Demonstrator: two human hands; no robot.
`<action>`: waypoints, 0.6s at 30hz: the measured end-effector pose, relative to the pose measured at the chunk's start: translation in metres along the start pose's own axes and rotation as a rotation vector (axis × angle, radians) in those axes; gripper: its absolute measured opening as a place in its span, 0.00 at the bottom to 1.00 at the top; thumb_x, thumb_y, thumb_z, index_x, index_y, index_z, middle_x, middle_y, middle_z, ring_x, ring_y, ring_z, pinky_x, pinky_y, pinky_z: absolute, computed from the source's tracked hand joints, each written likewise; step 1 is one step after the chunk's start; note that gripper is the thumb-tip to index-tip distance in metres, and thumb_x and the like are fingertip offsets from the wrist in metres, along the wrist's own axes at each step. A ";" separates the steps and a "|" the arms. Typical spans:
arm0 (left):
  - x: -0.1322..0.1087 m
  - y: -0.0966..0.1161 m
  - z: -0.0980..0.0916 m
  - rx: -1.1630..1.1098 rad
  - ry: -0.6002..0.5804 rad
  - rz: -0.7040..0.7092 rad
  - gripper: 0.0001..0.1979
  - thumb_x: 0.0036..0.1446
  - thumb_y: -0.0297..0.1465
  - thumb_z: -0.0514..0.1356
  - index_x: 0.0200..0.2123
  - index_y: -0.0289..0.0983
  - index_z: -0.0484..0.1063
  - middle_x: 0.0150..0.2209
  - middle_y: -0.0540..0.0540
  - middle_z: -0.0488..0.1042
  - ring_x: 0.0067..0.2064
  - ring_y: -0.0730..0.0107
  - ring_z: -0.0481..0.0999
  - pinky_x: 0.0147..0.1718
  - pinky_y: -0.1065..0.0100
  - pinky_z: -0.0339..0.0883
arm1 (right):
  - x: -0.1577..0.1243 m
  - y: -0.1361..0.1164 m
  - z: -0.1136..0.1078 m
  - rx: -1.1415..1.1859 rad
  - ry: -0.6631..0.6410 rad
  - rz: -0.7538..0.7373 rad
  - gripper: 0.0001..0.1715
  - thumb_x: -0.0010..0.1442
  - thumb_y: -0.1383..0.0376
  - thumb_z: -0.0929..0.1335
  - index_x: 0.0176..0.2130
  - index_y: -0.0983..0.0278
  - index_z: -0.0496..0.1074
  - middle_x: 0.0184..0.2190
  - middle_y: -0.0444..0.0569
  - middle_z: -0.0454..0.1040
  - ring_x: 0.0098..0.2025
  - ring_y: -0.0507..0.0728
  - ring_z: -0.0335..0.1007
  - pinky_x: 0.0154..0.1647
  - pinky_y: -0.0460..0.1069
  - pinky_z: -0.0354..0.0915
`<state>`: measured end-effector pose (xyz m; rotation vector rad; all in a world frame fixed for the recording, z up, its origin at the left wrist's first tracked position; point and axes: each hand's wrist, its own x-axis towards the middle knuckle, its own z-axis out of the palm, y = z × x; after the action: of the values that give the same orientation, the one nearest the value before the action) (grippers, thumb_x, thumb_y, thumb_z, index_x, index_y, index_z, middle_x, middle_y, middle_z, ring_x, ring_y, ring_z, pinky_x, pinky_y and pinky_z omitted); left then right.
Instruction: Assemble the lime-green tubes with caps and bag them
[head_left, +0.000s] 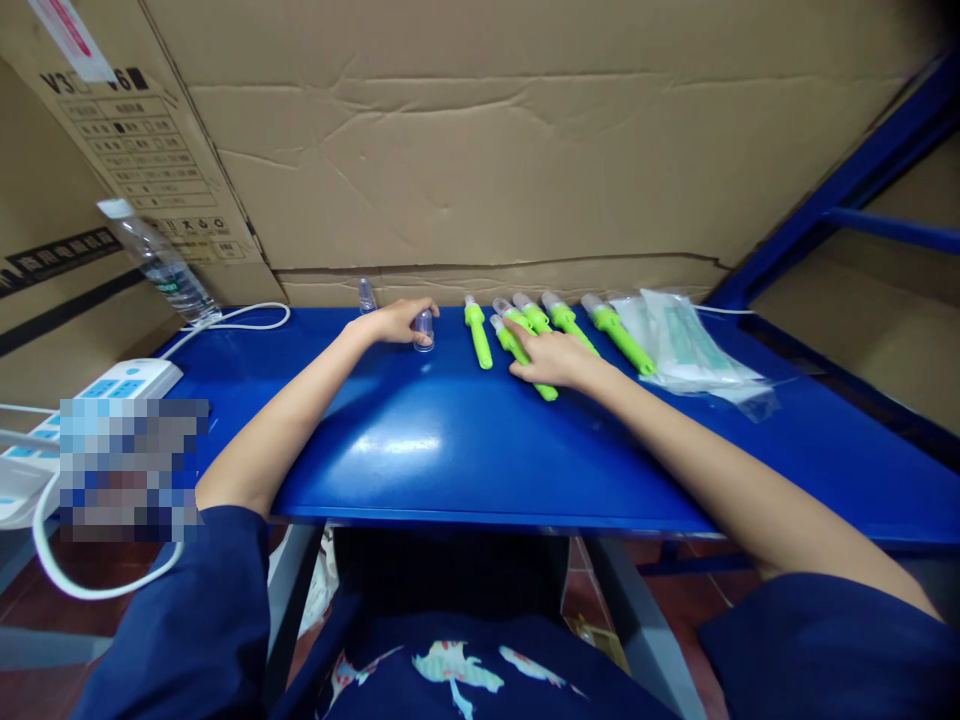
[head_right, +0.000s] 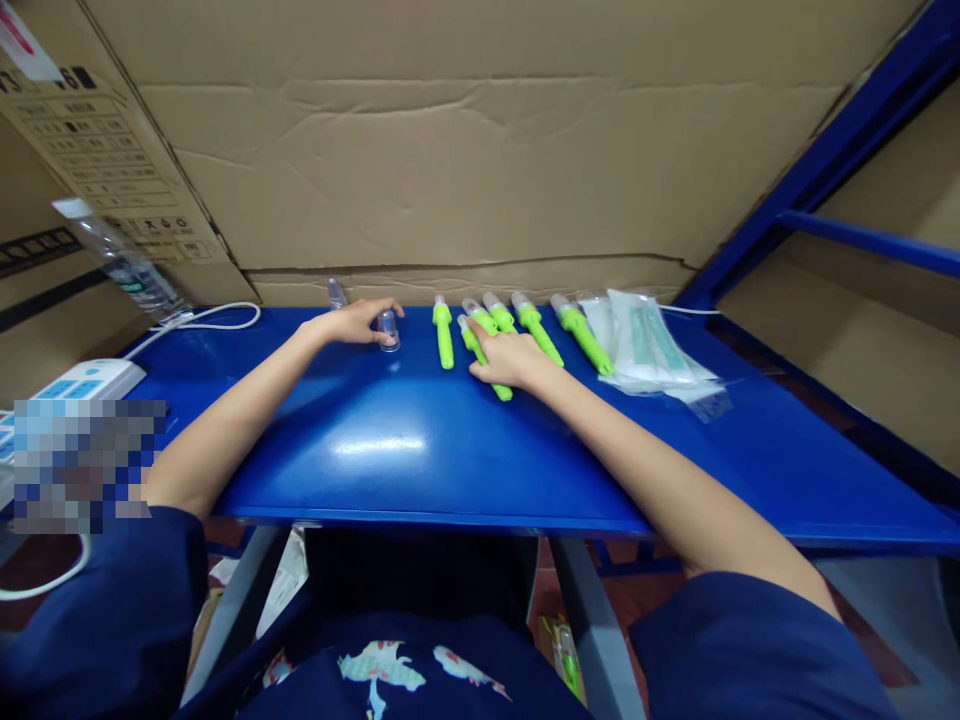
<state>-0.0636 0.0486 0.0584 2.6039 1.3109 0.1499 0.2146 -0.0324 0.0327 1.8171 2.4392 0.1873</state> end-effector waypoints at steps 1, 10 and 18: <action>0.001 -0.002 0.000 -0.009 0.000 0.003 0.31 0.51 0.37 0.65 0.59 0.39 0.66 0.51 0.42 0.77 0.48 0.61 0.77 0.47 0.67 0.67 | -0.001 0.000 -0.001 -0.003 -0.012 -0.004 0.46 0.64 0.56 0.62 0.74 0.70 0.47 0.50 0.66 0.78 0.52 0.74 0.76 0.46 0.60 0.68; 0.006 -0.018 0.005 -0.178 0.107 0.012 0.28 0.49 0.39 0.68 0.53 0.37 0.71 0.49 0.42 0.79 0.47 0.60 0.78 0.46 0.65 0.68 | -0.003 -0.004 0.000 0.001 0.076 -0.007 0.45 0.63 0.56 0.63 0.73 0.68 0.52 0.47 0.63 0.80 0.48 0.72 0.77 0.43 0.58 0.68; 0.002 -0.026 0.002 -0.720 0.297 -0.172 0.20 0.58 0.40 0.67 0.50 0.38 0.70 0.47 0.39 0.80 0.43 0.65 0.80 0.39 0.65 0.72 | -0.009 -0.010 0.001 -0.019 0.250 -0.150 0.45 0.65 0.57 0.60 0.75 0.66 0.46 0.42 0.58 0.80 0.42 0.67 0.76 0.39 0.53 0.64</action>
<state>-0.0821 0.0648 0.0499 1.8966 1.2513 0.8344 0.2073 -0.0435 0.0304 1.6839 2.7164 0.4480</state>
